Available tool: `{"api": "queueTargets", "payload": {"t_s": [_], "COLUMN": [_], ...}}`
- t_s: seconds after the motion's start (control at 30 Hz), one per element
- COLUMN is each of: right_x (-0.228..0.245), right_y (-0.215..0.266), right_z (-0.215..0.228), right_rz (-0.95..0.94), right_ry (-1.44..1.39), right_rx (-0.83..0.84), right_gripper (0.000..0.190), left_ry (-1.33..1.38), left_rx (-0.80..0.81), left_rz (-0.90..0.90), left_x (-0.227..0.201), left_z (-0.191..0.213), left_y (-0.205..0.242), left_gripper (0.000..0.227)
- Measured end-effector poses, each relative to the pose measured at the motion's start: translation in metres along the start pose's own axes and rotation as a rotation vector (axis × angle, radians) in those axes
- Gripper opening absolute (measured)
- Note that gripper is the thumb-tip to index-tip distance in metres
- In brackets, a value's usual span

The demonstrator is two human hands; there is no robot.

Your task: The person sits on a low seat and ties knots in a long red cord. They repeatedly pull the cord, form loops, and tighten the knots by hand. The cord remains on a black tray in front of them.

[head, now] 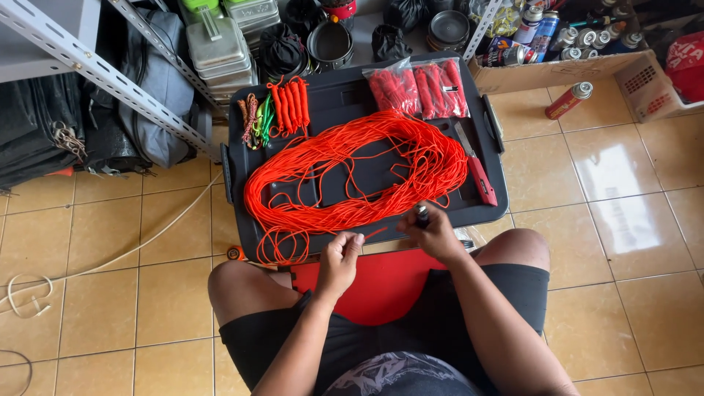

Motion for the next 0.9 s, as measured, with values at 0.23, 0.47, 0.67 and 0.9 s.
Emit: {"api": "queueTargets", "payload": {"t_s": [0.23, 0.47, 0.67, 0.9], "right_x": [0.000, -0.004, 0.000, 0.003], "right_y": [0.002, 0.016, 0.014, 0.014], "right_z": [0.011, -0.031, -0.030, -0.032], "right_rz": [-0.083, 0.003, -0.047, -0.032], "right_ry": [0.119, 0.125, 0.396, 0.679], "right_rx": [-0.022, 0.359, 0.330, 0.275], "right_gripper": [0.024, 0.020, 0.027, 0.037], "left_ry": [0.146, 0.212, 0.218, 0.219], "left_rx": [-0.003, -0.025, -0.025, -0.004], "left_rz": [0.002, -0.024, -0.021, -0.030], "left_x": [0.015, 0.014, 0.005, -0.001], "left_z": [0.005, 0.007, 0.011, 0.009], "left_y": [-0.008, -0.005, -0.003, -0.002], "left_gripper": [0.027, 0.025, 0.024, 0.024]}}
Point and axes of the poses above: each hand's wrist, its own y-axis away from the middle knuckle, its own z-axis out of the back of the hand, x = y × z, the point moved 7 cm from there along -y, towards the middle knuckle, and after that the axes turned 3 degrees about z, right-handed, at the moved point
